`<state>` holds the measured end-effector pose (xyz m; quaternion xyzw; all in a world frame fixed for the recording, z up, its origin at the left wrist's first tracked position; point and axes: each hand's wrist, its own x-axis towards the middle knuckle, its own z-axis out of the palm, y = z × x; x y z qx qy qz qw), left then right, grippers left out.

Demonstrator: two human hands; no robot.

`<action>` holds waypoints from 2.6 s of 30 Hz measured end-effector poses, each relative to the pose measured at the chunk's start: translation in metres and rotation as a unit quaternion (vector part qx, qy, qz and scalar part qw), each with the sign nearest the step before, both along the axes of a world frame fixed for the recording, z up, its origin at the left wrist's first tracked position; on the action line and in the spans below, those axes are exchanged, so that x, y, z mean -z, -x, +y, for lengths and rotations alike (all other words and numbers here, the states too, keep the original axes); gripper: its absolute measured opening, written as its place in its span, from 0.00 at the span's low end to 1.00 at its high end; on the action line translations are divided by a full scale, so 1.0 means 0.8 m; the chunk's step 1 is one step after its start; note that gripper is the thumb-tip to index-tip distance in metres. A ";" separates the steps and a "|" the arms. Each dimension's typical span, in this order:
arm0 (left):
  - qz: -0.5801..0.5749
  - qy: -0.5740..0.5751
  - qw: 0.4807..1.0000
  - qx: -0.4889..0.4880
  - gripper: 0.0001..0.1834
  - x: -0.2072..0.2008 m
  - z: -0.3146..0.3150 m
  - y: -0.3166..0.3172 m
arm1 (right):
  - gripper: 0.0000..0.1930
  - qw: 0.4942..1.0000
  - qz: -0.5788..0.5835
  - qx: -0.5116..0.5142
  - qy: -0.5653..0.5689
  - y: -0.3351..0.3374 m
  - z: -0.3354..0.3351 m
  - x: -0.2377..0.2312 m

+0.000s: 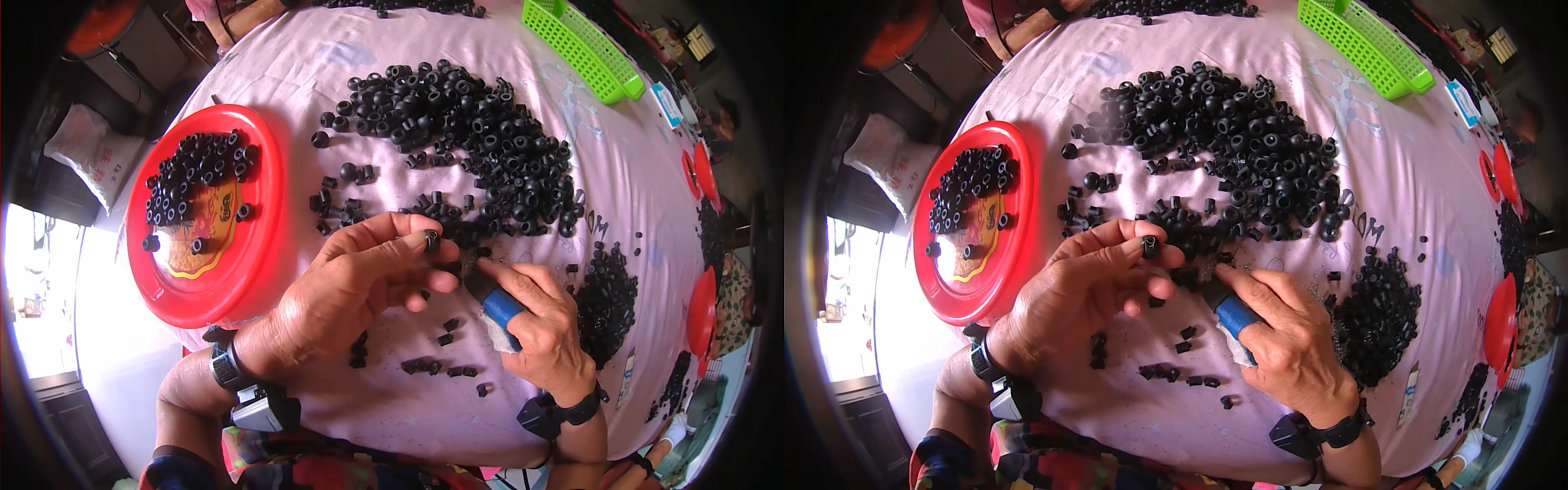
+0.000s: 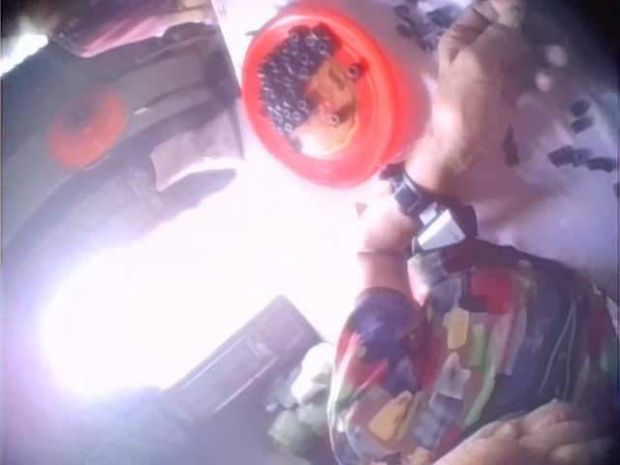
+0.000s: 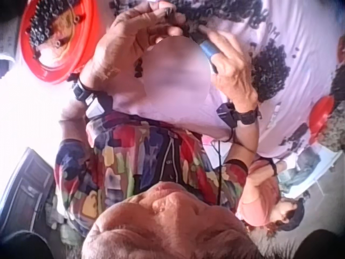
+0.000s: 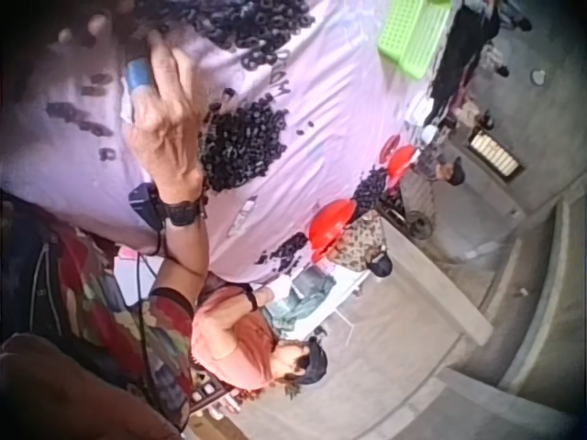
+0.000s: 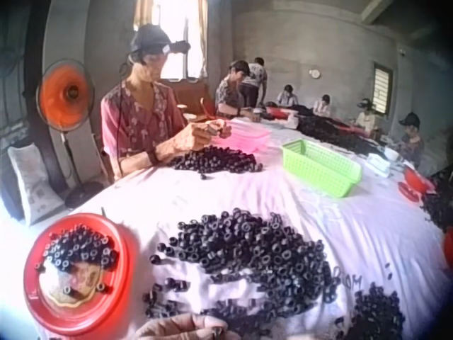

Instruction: Manually process and sort small black plastic shoe eyelets or components at a table.

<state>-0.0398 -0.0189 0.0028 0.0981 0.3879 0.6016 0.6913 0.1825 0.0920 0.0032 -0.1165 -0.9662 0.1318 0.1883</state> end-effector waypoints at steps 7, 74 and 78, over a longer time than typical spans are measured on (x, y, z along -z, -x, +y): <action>-0.005 0.014 0.999 0.029 0.13 0.003 0.000 0.002 | 0.15 0.994 0.067 0.082 0.004 0.000 0.010 0.003; -0.077 -0.003 0.974 0.212 0.18 0.017 0.011 -0.035 | 0.15 0.939 0.198 0.089 0.266 -0.021 -0.007 -0.010; -0.124 -0.002 0.974 0.188 0.24 0.017 0.012 -0.039 | 0.16 0.937 0.202 0.100 0.266 -0.020 -0.010 -0.013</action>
